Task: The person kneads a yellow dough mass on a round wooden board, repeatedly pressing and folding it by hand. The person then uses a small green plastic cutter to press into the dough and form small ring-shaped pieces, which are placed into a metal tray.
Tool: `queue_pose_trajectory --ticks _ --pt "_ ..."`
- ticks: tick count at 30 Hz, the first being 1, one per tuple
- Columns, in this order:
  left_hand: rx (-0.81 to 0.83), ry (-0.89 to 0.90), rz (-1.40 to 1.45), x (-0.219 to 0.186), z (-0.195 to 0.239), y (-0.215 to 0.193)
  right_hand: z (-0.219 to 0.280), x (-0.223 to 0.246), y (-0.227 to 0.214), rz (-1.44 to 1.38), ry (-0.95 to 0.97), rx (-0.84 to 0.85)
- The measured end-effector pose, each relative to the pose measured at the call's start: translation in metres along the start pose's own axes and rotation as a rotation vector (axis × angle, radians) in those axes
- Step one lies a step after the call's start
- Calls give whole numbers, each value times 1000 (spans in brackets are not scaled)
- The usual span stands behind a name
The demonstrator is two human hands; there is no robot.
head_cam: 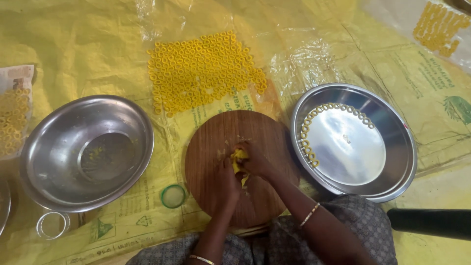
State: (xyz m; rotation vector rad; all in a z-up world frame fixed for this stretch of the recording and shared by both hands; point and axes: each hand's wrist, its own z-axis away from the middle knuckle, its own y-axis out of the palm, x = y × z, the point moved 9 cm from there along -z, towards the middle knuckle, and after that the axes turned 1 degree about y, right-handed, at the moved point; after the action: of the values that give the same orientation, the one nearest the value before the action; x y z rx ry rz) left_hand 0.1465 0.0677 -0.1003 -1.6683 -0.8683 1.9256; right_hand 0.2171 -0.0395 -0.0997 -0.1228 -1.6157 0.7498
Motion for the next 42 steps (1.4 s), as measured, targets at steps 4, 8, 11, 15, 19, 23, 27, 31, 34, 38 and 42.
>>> queue_pose_trajectory --ticks 4,8,11,15,19,23,27,31,34,38,42 --pt "54 -62 22 6 -8 11 -19 5 -2 170 72 18" --pt "111 -191 128 18 -9 22 -29 6 3 252 126 -84" --pt "80 -226 126 25 -5 25 -33 -6 8 351 155 -173" --pt "117 -177 311 21 3 24 -45 -33 11 403 155 -170" --pt "277 -49 68 19 17 3 -45 -69 8 53 183 -13" --pt "525 -66 -568 31 41 -8 -31 -73 4 -138 258 162" --pt "489 -30 -662 17 44 -10 6 -21 7 278 27 180" --pt "508 -9 -674 13 38 -3 29 20 13 397 2 67" --pt "432 12 -597 9 37 -3 25 34 20 476 -5 -1" --pt "426 -15 -565 3 35 -3 8 37 21 509 -56 -14" --pt "456 -17 -556 1 40 1 -5 38 23 514 -178 -89"
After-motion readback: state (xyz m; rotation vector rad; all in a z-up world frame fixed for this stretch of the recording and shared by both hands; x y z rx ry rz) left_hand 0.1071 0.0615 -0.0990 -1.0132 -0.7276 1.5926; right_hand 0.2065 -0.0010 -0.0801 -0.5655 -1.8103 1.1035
